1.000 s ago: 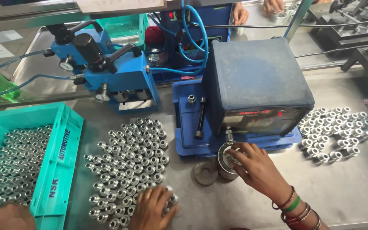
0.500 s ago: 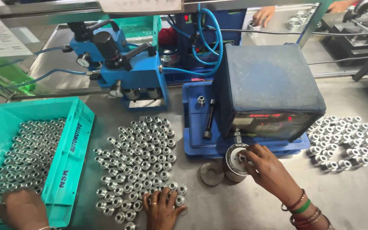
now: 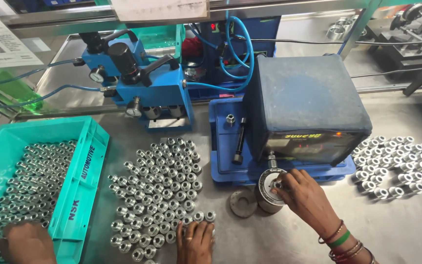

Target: Sort and place metal automotive components into machine fixtures for processing.

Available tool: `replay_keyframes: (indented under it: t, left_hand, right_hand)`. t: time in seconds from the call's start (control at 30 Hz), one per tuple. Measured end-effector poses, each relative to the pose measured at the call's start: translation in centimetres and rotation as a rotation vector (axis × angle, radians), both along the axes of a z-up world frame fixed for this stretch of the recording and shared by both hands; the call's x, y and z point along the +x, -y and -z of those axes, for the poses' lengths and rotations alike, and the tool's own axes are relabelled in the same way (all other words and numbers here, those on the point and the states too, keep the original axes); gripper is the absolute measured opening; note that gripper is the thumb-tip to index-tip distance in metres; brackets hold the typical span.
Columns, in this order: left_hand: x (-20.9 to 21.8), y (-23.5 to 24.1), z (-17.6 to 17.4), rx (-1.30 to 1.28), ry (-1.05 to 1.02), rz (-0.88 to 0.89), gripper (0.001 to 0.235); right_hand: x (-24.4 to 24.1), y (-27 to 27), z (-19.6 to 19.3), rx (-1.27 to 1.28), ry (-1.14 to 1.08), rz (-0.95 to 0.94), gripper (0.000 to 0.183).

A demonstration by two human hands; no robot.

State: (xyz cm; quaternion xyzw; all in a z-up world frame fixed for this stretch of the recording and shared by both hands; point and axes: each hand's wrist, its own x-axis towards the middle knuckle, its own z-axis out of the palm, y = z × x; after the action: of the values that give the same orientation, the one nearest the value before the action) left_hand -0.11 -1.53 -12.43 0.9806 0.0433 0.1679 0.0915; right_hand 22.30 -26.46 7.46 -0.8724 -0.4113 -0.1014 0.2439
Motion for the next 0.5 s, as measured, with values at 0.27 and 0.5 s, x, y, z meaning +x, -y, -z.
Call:
replay_keyframes:
  t: [0.27, 0.5]
  left_hand:
    - [1.4, -0.2, -5.6, -0.168, -0.077, 0.093, 0.051]
    - [4.7, 2.6, -11.4, -0.652, 0.204, 0.136, 0.038]
  right_hand:
    - [0.6, 0.4, -0.5, 0.04, 0.077, 0.011, 0.034]
    - [1.6, 8.1, -0.8, 0.111, -0.033, 0.402, 0.031]
